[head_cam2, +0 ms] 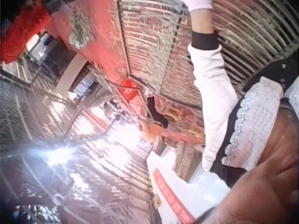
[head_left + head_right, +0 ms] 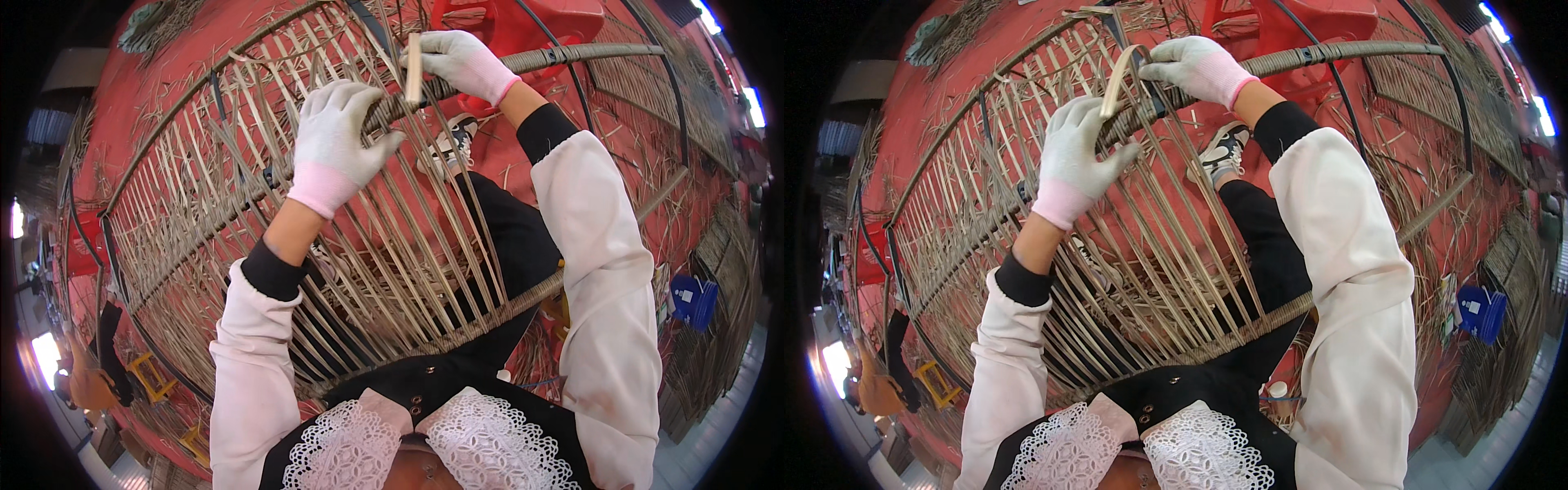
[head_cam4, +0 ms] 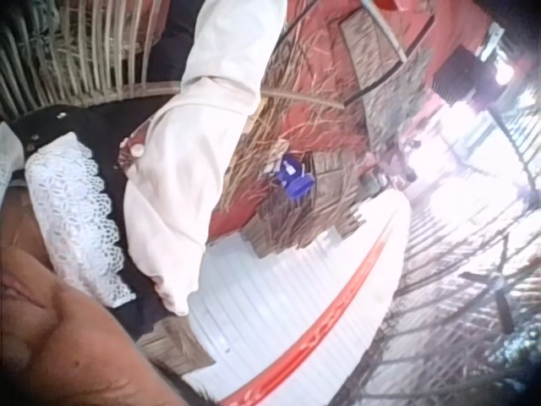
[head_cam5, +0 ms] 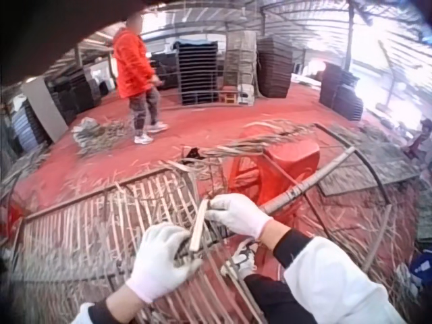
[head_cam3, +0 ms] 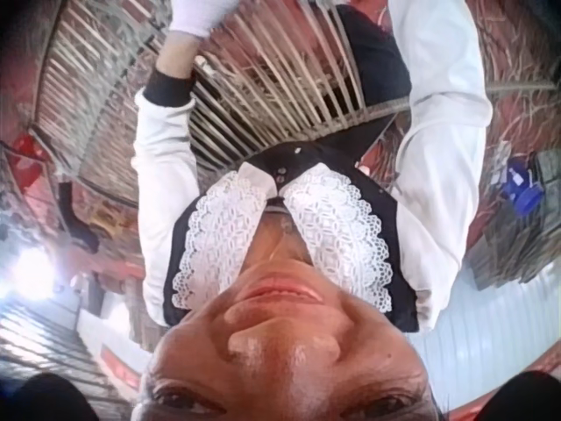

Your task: The person weaves a basket by wrapping thin reeds around a metal frame, using a staple gun to secure the reeds and shears to trim excess material. The person repeatedly wraps, staples, and trims the reeds along the frame.

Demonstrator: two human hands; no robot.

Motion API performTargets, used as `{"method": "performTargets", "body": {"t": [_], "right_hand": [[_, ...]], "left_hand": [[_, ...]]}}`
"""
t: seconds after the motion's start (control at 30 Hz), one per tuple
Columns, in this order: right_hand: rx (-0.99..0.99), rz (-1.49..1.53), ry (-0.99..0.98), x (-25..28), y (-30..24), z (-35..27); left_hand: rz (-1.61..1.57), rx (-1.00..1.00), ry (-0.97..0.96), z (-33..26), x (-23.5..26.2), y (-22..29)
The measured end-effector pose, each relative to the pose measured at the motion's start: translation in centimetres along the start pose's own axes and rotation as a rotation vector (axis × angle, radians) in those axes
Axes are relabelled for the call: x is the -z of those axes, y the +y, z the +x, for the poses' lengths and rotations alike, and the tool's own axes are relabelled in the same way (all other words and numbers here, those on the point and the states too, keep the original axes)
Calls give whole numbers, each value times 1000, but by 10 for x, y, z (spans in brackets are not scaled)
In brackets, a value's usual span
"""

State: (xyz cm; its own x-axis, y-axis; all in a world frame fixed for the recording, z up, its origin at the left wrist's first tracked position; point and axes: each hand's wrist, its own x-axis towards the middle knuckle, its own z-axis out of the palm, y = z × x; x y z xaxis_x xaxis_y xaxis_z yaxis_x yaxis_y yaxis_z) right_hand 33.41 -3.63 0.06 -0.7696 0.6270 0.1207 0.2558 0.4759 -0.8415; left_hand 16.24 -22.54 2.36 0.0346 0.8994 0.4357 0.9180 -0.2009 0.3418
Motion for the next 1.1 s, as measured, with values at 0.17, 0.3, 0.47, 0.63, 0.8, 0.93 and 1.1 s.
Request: {"method": "performTargets", "body": {"t": [0.17,0.3,0.47,0.63,0.8,0.93,1.1], "right_hand": [[-11,-7,17,-1,-4,0],[-85,65,-30,-2,-4,2],[-160,177,-51,-2,-6,3],[-134,172,-65,0,-11,1],[-104,181,-62,3,-13,1],[-119,231,-96,4,-15,0],[-188,304,-48,4,-19,-2]], "left_hand": [[-279,356,394,-7,10,-19],[-163,387,312,-20,22,-28],[32,57,227,-6,-1,1],[190,206,-147,25,-19,28],[29,360,-334,35,-12,31],[-116,425,-321,34,-9,27],[-150,166,-100,21,-10,14]]}}
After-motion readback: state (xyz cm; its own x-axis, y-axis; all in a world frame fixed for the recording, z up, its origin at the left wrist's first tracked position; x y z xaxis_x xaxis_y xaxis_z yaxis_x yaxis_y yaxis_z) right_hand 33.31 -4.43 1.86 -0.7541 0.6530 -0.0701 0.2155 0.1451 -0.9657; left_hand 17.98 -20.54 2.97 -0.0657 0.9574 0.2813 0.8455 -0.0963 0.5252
